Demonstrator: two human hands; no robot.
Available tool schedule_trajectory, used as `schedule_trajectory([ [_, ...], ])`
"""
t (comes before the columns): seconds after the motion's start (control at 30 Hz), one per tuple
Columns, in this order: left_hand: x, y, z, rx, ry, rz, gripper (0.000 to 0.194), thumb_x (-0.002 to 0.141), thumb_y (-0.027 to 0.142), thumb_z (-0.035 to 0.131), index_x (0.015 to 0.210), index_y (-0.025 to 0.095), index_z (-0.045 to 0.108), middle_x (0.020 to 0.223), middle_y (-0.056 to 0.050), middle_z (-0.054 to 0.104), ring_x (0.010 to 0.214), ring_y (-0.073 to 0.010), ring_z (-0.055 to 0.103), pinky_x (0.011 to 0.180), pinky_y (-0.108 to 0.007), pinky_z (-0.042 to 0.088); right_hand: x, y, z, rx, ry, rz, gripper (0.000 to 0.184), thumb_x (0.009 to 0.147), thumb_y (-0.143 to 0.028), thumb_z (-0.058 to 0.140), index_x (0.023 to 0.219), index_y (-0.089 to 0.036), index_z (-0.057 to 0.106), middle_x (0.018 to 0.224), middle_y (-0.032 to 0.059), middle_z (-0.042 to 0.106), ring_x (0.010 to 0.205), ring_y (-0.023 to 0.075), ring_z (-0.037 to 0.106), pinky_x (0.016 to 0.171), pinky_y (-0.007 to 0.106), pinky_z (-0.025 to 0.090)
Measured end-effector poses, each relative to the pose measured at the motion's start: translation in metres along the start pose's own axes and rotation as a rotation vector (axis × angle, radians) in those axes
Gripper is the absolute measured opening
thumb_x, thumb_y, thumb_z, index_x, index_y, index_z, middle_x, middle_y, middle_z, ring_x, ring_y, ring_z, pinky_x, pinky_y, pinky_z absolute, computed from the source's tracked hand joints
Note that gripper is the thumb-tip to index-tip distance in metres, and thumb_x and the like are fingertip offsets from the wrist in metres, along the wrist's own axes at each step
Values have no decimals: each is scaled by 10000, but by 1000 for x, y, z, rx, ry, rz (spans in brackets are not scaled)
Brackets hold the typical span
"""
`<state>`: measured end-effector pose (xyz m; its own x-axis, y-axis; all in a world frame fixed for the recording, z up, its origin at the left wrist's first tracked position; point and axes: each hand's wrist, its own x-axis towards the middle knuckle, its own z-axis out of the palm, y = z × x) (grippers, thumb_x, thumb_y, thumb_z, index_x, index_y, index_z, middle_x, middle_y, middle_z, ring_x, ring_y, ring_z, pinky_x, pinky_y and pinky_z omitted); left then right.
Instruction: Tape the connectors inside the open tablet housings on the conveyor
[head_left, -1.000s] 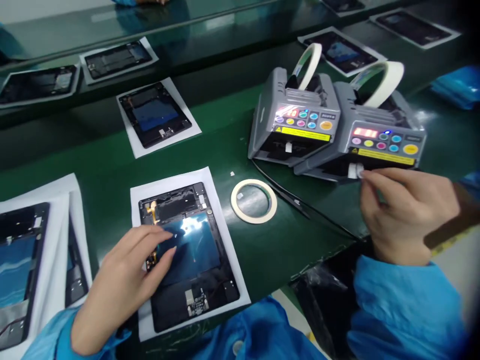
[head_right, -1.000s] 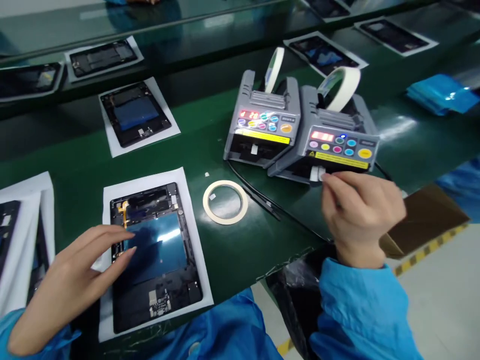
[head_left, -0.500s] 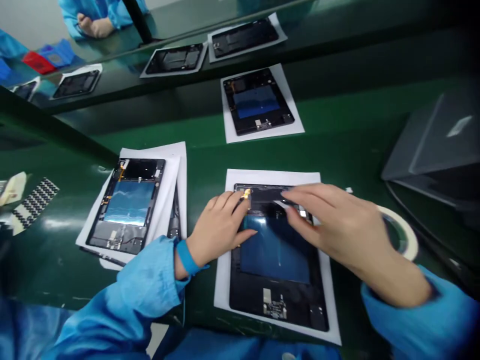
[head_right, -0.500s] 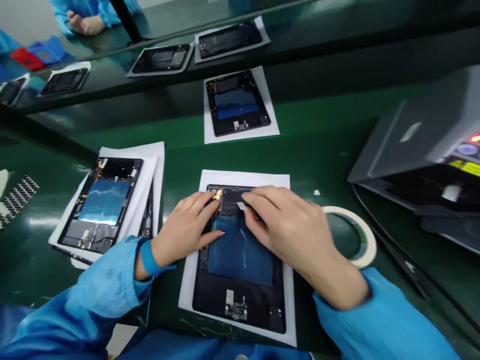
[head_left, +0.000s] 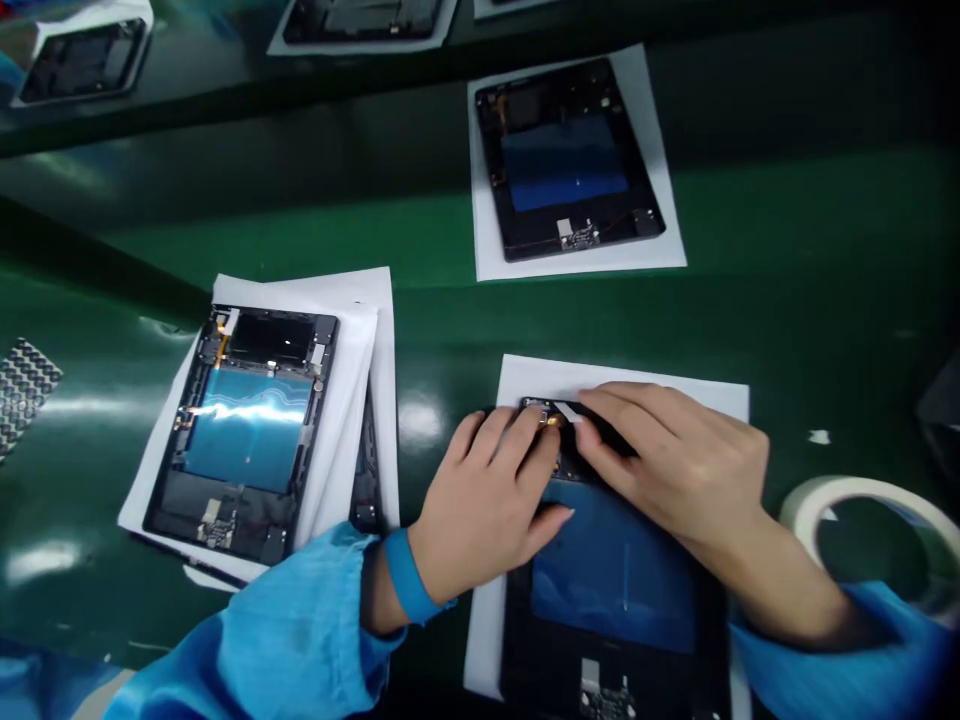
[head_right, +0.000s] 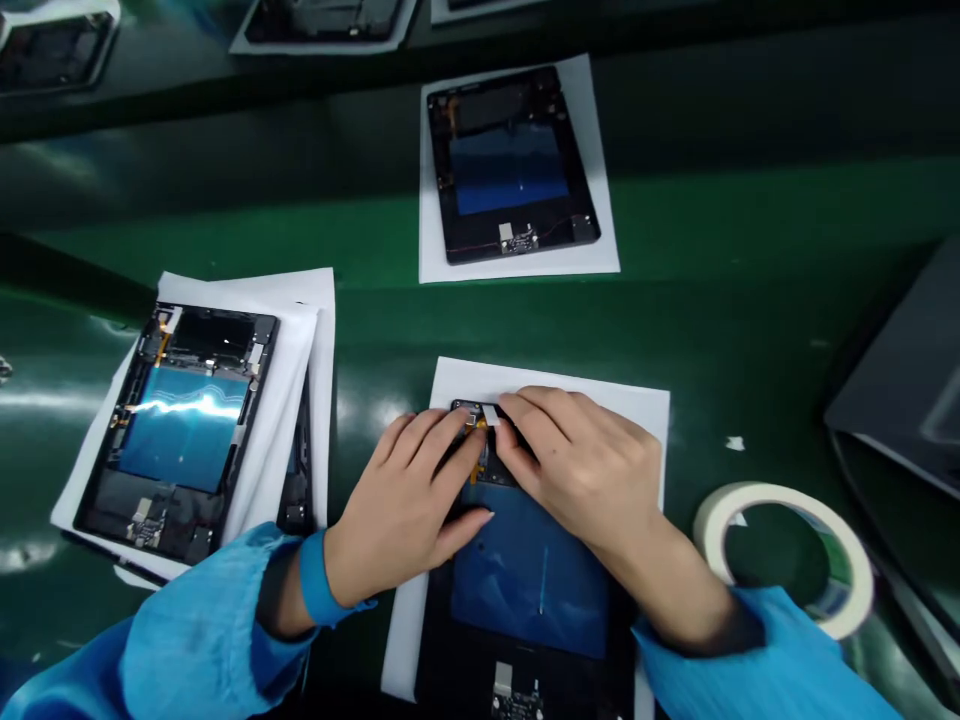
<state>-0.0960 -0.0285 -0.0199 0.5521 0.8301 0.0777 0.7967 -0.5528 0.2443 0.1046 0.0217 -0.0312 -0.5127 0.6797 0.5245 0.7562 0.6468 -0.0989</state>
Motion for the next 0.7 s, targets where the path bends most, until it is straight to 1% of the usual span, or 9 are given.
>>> schedule_trajectory([
  [0.23, 1, 1, -2, -20, 5, 8, 607, 974, 513, 545, 1405, 85, 531, 1469, -172, 521, 1325, -342, 467, 1140, -482, 354, 0, -2, 0, -30, -24, -15, 221, 862, -184, 740, 1067, -134, 676, 953, 53, 746, 772, 171, 665, 653, 284, 460],
  [0.43, 0, 1, -1, -23, 9, 7, 599, 973, 504, 546, 1400, 84, 528, 1452, -177, 532, 1322, -347, 470, 1136, -489, 365, 0, -5, 2, -58, -39, -13, 146, 900, -211, 696, 1034, -155, 685, 951, 30, 749, 769, 154, 646, 652, 286, 439],
  [0.6, 0, 0, 0, -31, 5, 1, 586, 975, 507, 535, 1388, 92, 534, 1452, -184, 534, 1324, -350, 476, 1128, -503, 382, 2, -7, 3, -42, -52, -23, 115, 910, -208, 684, 1013, -157, 696, 951, 20, 748, 807, 149, 642, 680, 287, 440],
  [0.7, 0, -1, 1, -31, 17, 7, 574, 966, 494, 559, 1377, 94, 541, 1447, -179, 541, 1315, -348, 486, 1126, -498, 389, 2, -8, 3, -29, -47, -30, 82, 921, -203, 671, 984, -159, 702, 948, 17, 744, 811, 148, 638, 695, 284, 439],
])
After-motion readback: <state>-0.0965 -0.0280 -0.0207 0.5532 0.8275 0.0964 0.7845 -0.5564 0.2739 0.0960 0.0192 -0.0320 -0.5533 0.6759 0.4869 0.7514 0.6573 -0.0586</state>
